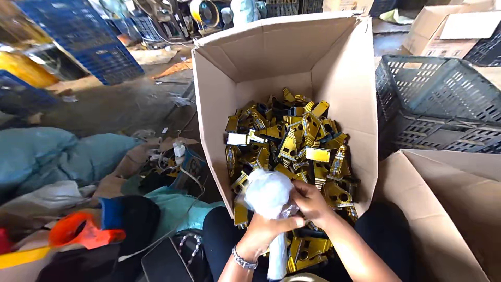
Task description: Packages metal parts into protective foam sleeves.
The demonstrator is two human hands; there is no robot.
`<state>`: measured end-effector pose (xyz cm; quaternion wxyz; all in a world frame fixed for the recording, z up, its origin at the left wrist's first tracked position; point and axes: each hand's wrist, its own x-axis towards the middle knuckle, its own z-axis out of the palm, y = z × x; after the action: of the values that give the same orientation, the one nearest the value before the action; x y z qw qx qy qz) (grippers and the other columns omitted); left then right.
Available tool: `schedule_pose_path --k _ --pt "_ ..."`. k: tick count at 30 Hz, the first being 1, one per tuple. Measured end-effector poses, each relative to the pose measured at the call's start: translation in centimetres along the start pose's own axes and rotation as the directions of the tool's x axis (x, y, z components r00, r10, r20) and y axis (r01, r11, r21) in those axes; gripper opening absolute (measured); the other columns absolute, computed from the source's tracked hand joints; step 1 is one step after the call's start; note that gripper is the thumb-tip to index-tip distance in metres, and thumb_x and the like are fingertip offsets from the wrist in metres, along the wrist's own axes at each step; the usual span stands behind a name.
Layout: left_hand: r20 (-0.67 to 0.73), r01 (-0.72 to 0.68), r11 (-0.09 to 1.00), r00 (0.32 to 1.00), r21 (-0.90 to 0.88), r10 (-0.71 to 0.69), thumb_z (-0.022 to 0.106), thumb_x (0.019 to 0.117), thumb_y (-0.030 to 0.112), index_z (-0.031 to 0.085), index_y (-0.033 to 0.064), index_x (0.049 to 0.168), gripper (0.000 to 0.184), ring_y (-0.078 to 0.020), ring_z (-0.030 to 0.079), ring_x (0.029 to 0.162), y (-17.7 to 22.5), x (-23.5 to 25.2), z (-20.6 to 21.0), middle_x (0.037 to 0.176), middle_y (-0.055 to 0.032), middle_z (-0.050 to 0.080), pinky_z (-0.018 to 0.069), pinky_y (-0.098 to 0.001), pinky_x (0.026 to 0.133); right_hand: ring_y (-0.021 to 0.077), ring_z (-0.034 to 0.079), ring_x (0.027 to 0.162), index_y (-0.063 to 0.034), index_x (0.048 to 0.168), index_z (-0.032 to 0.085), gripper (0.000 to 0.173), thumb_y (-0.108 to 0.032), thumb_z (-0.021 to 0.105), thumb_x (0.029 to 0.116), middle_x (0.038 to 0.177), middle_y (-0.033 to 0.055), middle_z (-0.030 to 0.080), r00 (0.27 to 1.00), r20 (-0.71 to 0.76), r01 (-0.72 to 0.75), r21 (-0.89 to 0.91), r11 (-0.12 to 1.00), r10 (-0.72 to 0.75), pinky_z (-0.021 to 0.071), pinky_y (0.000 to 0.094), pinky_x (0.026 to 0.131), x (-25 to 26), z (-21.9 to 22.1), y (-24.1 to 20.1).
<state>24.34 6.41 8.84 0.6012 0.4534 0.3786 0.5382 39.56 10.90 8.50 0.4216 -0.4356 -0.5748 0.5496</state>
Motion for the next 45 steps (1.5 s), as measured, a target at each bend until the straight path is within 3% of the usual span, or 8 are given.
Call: schedule_pose_path --k 3,7,16,21,27,34,38,45 --pt "-0.115 0.099 0.992 0.989 0.074 -0.090 0.075 0.0847 0.015 0.066 0.0066 0.109 0.028 -0.0030 0.061 0.065 0.2 0.6 -1.4 0.082 0.0038 0.069 0.0529 -0.0204 0.060 0.0053 0.062 0.061 0.0007 0.098 0.065 0.023 -0.017 0.052 0.1056 0.075 -0.0011 0.063 0.992 0.097 -0.084 0.039 0.996 0.080 0.0580 0.0244 0.060 -0.7 -0.6 0.1" --pt "-0.294 -0.068 0.556 0.793 0.828 0.534 0.079 0.0725 0.009 0.065 -0.0208 0.103 0.045 -0.0337 0.073 0.091 -2.0 1.8 -7.1 0.094 -0.0284 0.072 0.0562 -0.0518 0.086 0.0028 0.057 0.049 -0.0102 0.082 0.059 0.014 -0.012 0.067 0.0942 0.061 -0.0074 0.059 0.986 0.143 -0.102 0.152 0.983 0.081 0.0527 0.0213 0.050 -1.4 -2.1 0.7" --pt "-0.066 -0.095 0.940 0.990 0.327 0.123 0.087 0.0706 0.009 0.069 0.0065 0.101 0.036 -0.0033 0.068 0.085 -0.2 -1.0 -4.8 0.088 0.0059 0.071 0.0587 -0.0249 0.082 0.0031 0.047 0.054 0.0023 0.064 0.053 0.042 -0.022 0.079 0.0860 0.058 0.0022 0.051 0.866 0.482 0.288 -0.268 0.919 -0.131 0.0387 0.0216 0.052 1.0 -2.1 -1.4" --pt "-0.398 -0.141 0.819 0.820 0.556 0.411 0.080 0.0705 0.007 0.062 -0.0100 0.109 0.046 -0.0023 0.068 0.090 -0.8 -0.1 -6.8 0.094 -0.0027 0.071 0.0575 -0.0225 0.086 0.0236 0.068 0.099 0.0019 0.112 0.070 0.033 -0.027 0.071 0.0961 0.108 0.0166 0.070 0.972 0.227 0.070 -0.531 0.845 0.062 0.0560 0.0401 0.091 6.3 -2.8 -2.5" --pt "-0.601 -0.191 0.945 0.734 0.264 0.316 0.071 0.0824 -0.001 0.059 -0.0043 0.112 0.033 -0.0070 0.069 0.082 0.7 0.8 -4.3 0.091 -0.0004 0.070 0.0605 -0.0257 0.078 0.0484 0.014 0.153 -0.0019 0.144 0.055 0.060 -0.045 0.057 0.1020 0.168 0.0258 0.014 0.944 -0.143 -0.230 -0.931 0.283 0.297 0.0107 0.0679 0.118 14.6 -2.6 4.5" --pt "-0.507 -0.137 0.901 0.787 0.412 0.351 0.081 0.0794 0.006 0.059 -0.0106 0.119 0.049 -0.0067 0.069 0.098 0.2 0.9 -4.6 0.105 -0.0070 0.071 0.0580 -0.0253 0.091 0.0270 0.048 0.136 0.0037 0.134 0.059 0.049 -0.028 0.066 0.0982 0.145 0.0175 0.053 0.947 -0.303 -0.163 -0.155 0.974 0.110 0.0406 0.0472 0.112 10.1 -5.2 1.4" --pt "-0.359 -0.212 0.843 0.834 0.494 0.420 0.086 0.0743 0.007 0.052 -0.0162 0.124 0.065 -0.0057 0.067 0.104 -1.0 1.9 -4.8 0.111 -0.0109 0.070 0.0558 -0.0235 0.097 0.0188 0.071 0.097 -0.0073 0.134 0.045 0.059 -0.023 0.074 0.0846 0.120 0.0079 0.067 0.956 -0.253 0.198 0.173 0.965 -0.151 0.0627 0.0382 0.083 4.7 -9.0 -2.7" --pt "-0.257 -0.063 0.957 0.957 0.282 0.138 0.080 0.0797 0.004 0.059 -0.0083 0.119 0.047 -0.0084 0.068 0.101 0.2 3.5 -0.1 0.105 -0.0078 0.071 0.0564 -0.0268 0.094 0.0188 0.067 0.109 0.0067 0.138 0.053 0.059 -0.023 0.073 0.0910 0.123 0.0191 0.067 0.990 0.132 0.113 -0.484 0.868 -0.055 0.0553 0.0343 0.095 0.6 -4.3 -2.7"
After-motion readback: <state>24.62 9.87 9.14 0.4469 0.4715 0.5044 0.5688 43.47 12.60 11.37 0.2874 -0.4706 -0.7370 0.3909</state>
